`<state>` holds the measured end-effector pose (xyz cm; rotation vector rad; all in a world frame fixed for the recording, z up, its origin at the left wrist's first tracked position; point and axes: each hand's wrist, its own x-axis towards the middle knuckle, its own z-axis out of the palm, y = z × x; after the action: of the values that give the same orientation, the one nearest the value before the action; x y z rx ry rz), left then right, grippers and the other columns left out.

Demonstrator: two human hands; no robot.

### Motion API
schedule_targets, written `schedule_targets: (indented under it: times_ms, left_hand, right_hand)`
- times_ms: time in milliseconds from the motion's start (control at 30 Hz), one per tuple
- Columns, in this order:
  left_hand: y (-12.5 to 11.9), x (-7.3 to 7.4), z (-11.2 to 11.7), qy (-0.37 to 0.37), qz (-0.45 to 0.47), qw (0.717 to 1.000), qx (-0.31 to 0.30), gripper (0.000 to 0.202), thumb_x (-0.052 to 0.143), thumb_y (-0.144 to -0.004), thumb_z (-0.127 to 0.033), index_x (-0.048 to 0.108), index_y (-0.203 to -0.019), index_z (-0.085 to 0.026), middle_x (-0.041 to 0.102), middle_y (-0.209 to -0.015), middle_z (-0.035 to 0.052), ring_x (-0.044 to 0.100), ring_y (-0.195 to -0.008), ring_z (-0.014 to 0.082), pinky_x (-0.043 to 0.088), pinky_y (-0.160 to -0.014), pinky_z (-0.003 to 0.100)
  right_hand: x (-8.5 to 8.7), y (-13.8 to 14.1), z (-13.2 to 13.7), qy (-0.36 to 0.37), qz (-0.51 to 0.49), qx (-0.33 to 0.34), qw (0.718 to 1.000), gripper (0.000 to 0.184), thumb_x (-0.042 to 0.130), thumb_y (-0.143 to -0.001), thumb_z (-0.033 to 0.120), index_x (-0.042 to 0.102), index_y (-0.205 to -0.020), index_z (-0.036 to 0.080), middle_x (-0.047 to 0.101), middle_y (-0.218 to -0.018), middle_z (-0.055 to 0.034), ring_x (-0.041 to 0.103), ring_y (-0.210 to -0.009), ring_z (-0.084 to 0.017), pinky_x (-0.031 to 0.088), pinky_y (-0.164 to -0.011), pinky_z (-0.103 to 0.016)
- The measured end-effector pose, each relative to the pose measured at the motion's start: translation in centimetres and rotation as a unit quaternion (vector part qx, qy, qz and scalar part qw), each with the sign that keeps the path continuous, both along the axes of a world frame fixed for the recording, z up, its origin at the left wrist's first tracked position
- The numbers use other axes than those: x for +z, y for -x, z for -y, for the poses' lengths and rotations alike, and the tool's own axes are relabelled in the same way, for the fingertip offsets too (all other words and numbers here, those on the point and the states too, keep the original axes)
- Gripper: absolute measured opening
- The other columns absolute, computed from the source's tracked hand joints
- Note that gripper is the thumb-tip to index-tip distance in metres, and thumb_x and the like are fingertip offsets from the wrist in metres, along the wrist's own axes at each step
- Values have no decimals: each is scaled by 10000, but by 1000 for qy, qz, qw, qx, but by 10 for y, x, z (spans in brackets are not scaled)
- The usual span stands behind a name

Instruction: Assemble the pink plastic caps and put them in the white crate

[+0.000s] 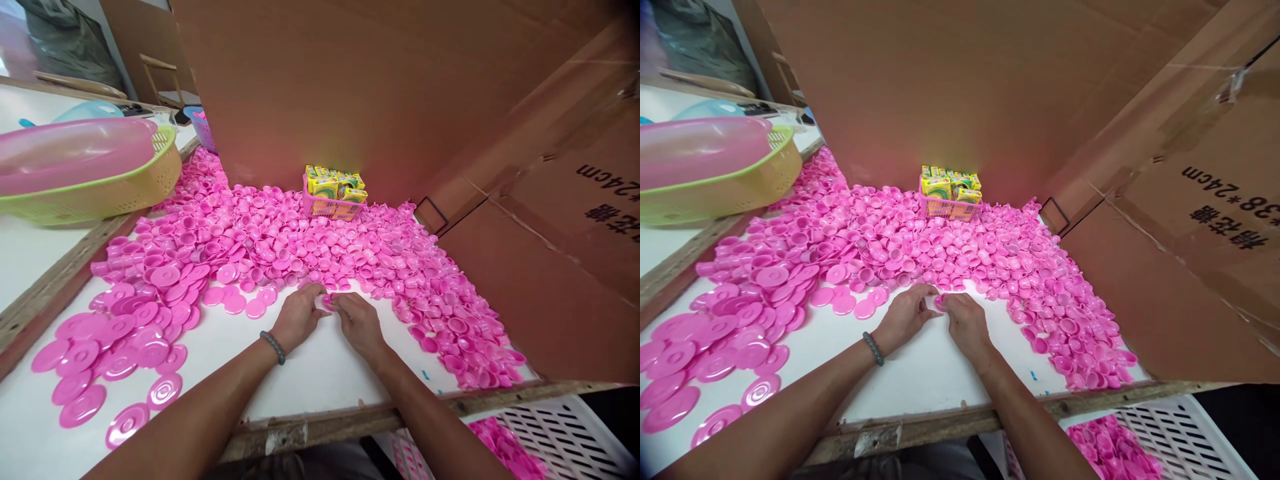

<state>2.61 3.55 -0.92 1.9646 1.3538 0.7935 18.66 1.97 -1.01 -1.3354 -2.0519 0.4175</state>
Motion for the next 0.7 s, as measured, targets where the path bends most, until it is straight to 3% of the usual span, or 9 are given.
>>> schedule_targets:
  times_ms: [67,133,233,333,433,567,700]
  left_hand:
    - [3,0,-1,18,39,999,-14,218,624,-700,-248,564,-903,-196,592,-712,-17,522,-601,111,366,-566,213]
    - [4,1,-2,55,94,994,-25,159,633,-688,-260,574,-812,-180,585,-667,-19,528,-618,109,374,-567,202]
    - [5,3,-3,149,185,971,-26,162,641,-673,-276,543,-717,-155,567,-611,-22,507,-544,85,366,-498,181]
    - [5,5,-3,261,254,931,-15,249,674,-639,-313,503,-714,-149,521,-501,-45,454,-414,66,336,-402,170]
    - [6,7,-3,319,287,903,10,326,725,-576,-309,480,-717,-147,534,-486,-44,490,-399,76,388,-395,180]
    - [5,7,-4,346,284,894,36,350,752,-540,-277,466,-691,-143,560,-500,-30,564,-445,109,475,-451,223]
    - [3,5,-6,363,273,890,40,326,743,-558,-263,464,-676,-142,561,-486,-28,585,-460,123,509,-482,251]
  right_hand:
    - [2,-1,-1,104,-107,-37,988,174,472,-826,265,592,-740,175,599,-715,-19,534,-681,-144,424,-610,-254]
    - [5,-2,-1,216,-197,-53,955,214,503,-807,357,588,-754,167,564,-634,5,520,-592,-122,426,-557,-241]
    - [9,-4,0,285,-254,-41,923,290,501,-804,397,577,-980,180,569,-658,15,516,-560,-107,435,-534,-238]
    - [11,-5,4,236,-191,2,953,343,542,-791,373,563,-1107,244,606,-876,-14,549,-690,-117,451,-612,-252]
    - [10,-6,7,151,-96,67,982,342,584,-780,322,574,-1120,285,597,-977,-28,552,-827,-147,456,-700,-276]
    - [10,-7,6,62,13,97,993,327,553,-811,298,561,-1137,268,614,-931,-52,530,-869,-179,454,-744,-324]
    - [11,-6,7,33,63,103,992,271,517,-834,277,571,-1093,220,605,-887,-55,510,-840,-180,449,-724,-321]
